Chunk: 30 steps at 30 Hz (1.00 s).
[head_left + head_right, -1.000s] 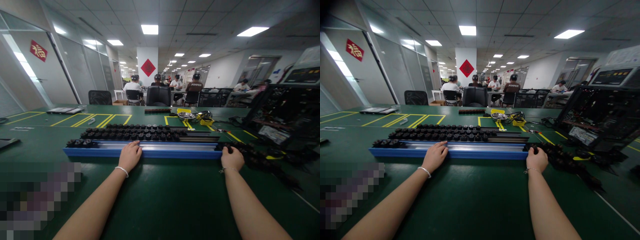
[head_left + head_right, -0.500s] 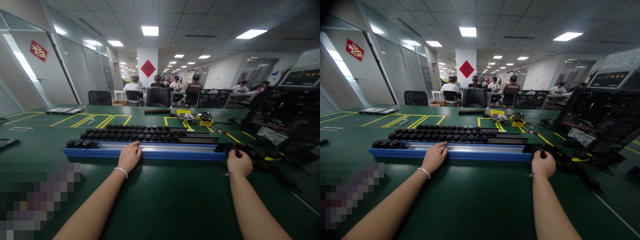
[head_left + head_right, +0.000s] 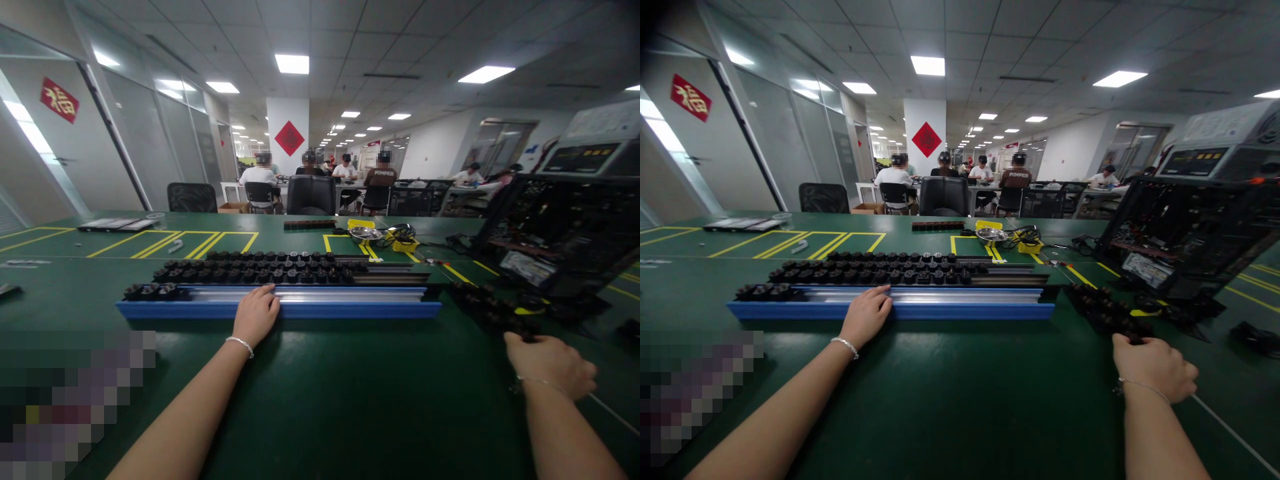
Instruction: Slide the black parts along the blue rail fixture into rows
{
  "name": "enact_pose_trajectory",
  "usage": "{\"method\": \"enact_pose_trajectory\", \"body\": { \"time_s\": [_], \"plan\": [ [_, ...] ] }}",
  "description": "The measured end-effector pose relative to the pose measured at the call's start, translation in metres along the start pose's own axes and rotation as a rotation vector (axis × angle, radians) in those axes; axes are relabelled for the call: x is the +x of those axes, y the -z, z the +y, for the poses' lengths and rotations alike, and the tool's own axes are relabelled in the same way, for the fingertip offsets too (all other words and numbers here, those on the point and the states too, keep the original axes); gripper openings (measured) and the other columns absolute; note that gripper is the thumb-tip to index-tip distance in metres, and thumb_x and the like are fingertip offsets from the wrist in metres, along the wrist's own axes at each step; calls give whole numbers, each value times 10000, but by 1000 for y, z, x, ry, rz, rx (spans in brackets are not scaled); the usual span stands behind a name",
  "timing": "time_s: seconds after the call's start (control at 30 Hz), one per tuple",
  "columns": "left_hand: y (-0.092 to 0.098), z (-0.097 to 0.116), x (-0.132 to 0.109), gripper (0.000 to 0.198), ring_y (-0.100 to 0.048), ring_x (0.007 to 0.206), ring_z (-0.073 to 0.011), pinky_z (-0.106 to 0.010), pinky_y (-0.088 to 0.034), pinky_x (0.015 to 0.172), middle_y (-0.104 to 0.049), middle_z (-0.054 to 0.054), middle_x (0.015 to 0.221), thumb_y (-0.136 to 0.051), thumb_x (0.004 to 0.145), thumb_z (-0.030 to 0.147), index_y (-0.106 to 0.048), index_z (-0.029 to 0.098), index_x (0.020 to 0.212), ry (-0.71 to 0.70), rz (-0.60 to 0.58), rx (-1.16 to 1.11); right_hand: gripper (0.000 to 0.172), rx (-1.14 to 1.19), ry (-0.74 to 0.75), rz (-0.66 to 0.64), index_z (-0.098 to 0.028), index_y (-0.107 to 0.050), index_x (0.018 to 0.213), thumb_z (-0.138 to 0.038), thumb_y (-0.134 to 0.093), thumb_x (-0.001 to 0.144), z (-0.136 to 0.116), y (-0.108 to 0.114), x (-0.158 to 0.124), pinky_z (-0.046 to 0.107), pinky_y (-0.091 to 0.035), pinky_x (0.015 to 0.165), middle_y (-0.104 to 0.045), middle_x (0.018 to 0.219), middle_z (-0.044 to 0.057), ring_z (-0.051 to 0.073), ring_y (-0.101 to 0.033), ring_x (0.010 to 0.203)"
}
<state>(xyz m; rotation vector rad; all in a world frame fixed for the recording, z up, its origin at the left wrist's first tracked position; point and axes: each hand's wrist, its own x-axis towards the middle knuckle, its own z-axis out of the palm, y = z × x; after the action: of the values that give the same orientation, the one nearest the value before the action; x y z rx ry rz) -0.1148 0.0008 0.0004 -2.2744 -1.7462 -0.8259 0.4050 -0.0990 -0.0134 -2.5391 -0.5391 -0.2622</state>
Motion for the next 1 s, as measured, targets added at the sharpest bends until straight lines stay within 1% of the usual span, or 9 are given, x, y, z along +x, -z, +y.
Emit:
{"method": "enact_pose_trajectory", "body": {
  "time_s": [0.13,0.27,0.5,0.67,0.73,0.8,0.87,0.93,1.0],
  "plan": [
    [0,-1,0,346,-561,1098,-238,-414,-431,969,-624,-49,1206,-385,861,305,-703,213,761,-8,3,-15,516,52,-110,-12,-225,-630,1054,-483,-581,609,19,-10,12,584,-329,749,-507,1133,263,431,-399,1136],
    [1,-1,0,345,-559,1104,-227,-401,-424,982,-622,-44,1212,-387,861,306,-705,214,766,-5,3,-8,529,74,-167,18,-249,-620,1083,-478,-563,609,27,-16,17,579,-312,727,-459,1160,274,426,-363,1163],
    [1,-1,-1,346,-555,1115,-227,-399,-422,984,-619,-36,1218,-383,867,312,-697,223,751,0,-4,0,589,22,-209,-23,-214,-568,1193,-455,-501,660,24,-19,19,539,-315,783,-450,1193,268,396,-368,1175],
    [1,-1,0,351,-560,1106,-235,-401,-419,981,-618,-51,1217,-379,866,308,-696,212,748,-9,-5,-6,552,109,-181,6,-283,-563,1194,-448,-506,670,22,-16,14,566,-324,800,-465,1226,240,409,-395,1175],
    [1,-1,0,360,-557,1109,-233,-399,-419,981,-617,-51,1219,-368,869,312,-695,211,758,-11,-9,-6,539,138,-152,57,-275,-569,1185,-444,-514,676,16,-11,8,576,-333,822,-459,1247,232,413,-389,1186],
    [0,-2,0,362,-559,1104,-228,-390,-415,985,-621,-55,1212,-364,867,314,-694,208,766,-17,-10,-13,542,175,-73,165,-250,-557,1200,-432,-515,692,6,-6,-1,579,-344,852,-454,1268,220,407,-377,1202],
    [0,-4,0,349,-562,1093,-223,-378,-407,994,-635,-60,1186,-371,861,310,-693,205,776,-10,9,-24,517,206,87,243,-204,-562,1191,-411,-496,722,-11,-1,-13,559,-361,884,-478,1255,206,391,-387,1203],
    [0,-9,0,323,-543,1114,-226,-376,-387,1010,-647,-60,1157,-386,850,303,-691,205,808,38,65,-20,478,204,337,238,-136,-581,1154,-365,-469,749,-31,1,-29,501,-376,929,-526,1202,196,350,-442,1166],
    [2,-18,1,299,-478,1190,-237,-393,-351,1036,-629,-60,1183,-405,838,299,-685,206,885,141,157,18,461,186,608,202,-91,-574,1152,-314,-431,774,-53,-1,-48,436,-372,972,-530,1217,182,302,-465,1152]
  ]
}}
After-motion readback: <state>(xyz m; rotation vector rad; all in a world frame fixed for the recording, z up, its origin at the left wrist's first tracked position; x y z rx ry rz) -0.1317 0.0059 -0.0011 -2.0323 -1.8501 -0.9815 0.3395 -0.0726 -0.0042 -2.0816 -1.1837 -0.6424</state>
